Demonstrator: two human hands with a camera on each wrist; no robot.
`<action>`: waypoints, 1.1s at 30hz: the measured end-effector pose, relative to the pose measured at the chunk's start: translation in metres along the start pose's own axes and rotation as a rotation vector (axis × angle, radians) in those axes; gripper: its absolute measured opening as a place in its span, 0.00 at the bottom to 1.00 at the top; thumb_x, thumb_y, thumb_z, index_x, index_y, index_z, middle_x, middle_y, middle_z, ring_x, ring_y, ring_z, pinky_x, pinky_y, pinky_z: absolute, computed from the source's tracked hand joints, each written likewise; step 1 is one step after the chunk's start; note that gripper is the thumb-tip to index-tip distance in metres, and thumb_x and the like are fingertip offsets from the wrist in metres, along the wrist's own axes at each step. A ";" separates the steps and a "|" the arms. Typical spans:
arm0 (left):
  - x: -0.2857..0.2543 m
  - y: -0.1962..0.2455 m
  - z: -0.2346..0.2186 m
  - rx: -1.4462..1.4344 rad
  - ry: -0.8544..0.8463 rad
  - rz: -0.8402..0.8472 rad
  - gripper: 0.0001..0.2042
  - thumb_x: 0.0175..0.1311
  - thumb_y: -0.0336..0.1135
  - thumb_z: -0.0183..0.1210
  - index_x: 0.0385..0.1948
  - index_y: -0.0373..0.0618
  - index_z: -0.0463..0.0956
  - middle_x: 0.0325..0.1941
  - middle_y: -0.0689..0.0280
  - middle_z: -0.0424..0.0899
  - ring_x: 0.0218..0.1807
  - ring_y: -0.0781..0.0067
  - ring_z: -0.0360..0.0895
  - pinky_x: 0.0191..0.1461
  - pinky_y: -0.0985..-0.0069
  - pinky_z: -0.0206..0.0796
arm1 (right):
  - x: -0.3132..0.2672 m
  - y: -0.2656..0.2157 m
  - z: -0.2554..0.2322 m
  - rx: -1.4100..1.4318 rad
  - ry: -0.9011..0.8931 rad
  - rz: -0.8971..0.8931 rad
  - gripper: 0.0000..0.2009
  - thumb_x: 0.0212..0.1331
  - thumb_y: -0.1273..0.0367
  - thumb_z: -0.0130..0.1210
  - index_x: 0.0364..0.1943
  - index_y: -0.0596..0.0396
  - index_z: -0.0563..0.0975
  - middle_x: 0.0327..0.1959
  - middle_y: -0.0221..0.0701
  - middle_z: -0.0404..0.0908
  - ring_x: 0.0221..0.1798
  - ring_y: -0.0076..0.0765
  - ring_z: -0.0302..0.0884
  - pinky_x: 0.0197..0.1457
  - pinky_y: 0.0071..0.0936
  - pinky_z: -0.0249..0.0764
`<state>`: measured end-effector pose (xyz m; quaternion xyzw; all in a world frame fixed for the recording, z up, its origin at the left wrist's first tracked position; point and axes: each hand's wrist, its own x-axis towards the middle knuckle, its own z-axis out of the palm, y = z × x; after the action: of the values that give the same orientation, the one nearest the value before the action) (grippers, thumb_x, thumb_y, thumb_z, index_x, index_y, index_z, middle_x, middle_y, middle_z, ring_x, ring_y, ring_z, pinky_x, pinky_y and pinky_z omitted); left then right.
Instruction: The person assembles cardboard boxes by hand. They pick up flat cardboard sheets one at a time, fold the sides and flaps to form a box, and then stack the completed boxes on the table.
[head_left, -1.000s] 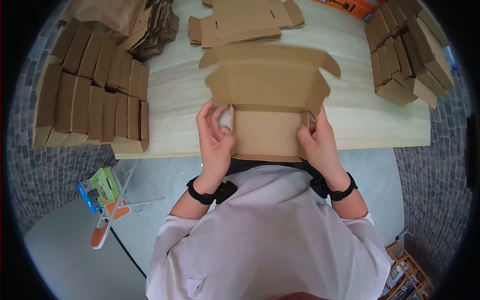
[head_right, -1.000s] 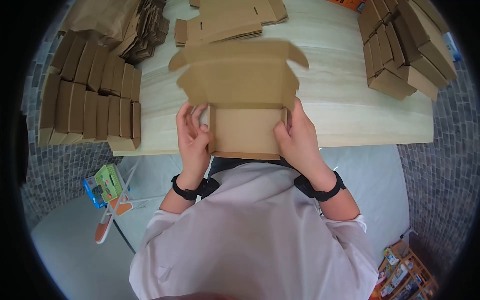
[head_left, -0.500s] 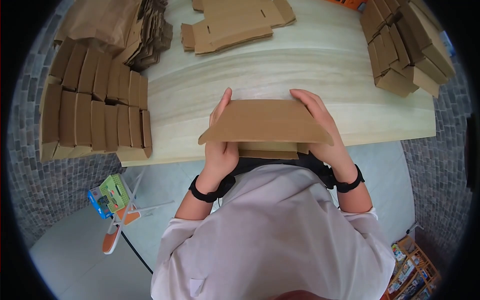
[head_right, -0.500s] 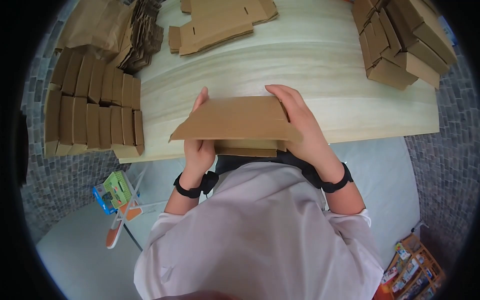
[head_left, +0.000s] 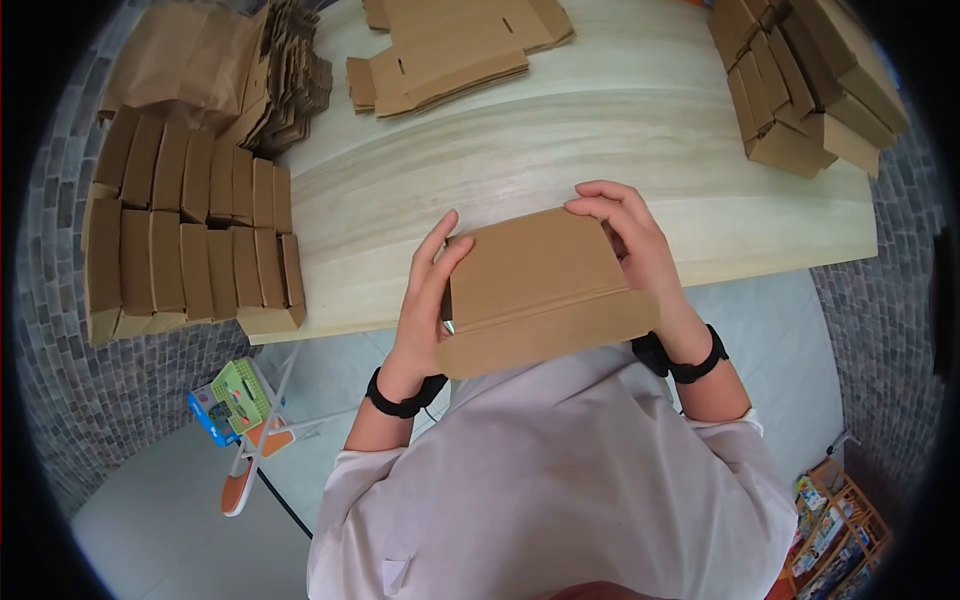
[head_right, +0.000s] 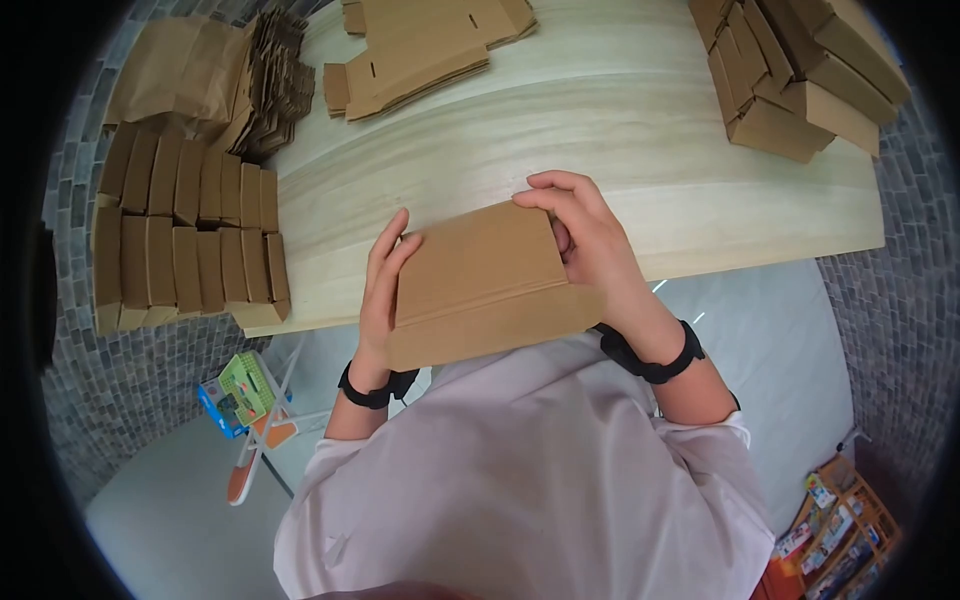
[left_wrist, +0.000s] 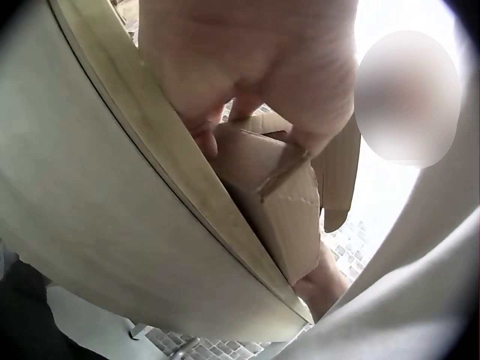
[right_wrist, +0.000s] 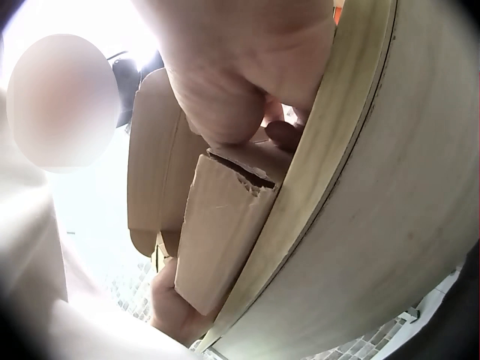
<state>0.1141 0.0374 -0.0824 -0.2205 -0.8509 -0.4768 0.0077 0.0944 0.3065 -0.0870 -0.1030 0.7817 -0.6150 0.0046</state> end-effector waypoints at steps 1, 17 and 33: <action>-0.001 0.000 -0.001 -0.001 -0.046 0.023 0.36 0.56 0.42 0.69 0.67 0.43 0.65 0.77 0.48 0.56 0.76 0.43 0.56 0.76 0.55 0.53 | 0.001 0.001 0.000 0.031 0.017 -0.009 0.24 0.49 0.81 0.65 0.54 0.51 0.78 0.59 0.32 0.69 0.31 0.18 0.62 0.37 0.17 0.70; -0.018 0.003 0.004 0.346 -0.179 0.210 0.34 0.45 0.20 0.65 0.62 0.45 0.72 0.73 0.56 0.66 0.75 0.48 0.61 0.72 0.59 0.65 | -0.008 -0.016 -0.039 -0.289 -0.352 -0.207 0.37 0.37 0.81 0.67 0.61 0.49 0.74 0.72 0.33 0.63 0.59 0.45 0.66 0.55 0.32 0.76; 0.004 0.025 -0.005 0.140 -0.081 0.110 0.24 0.68 0.44 0.60 0.59 0.38 0.70 0.67 0.53 0.74 0.65 0.52 0.74 0.64 0.64 0.70 | -0.021 -0.029 -0.025 -0.203 -0.123 -0.246 0.32 0.48 0.75 0.66 0.63 0.51 0.72 0.60 0.32 0.78 0.38 0.32 0.75 0.42 0.24 0.75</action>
<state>0.1196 0.0462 -0.0586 -0.2851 -0.8682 -0.4058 0.0151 0.1157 0.3274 -0.0559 -0.2352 0.8195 -0.5215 -0.0334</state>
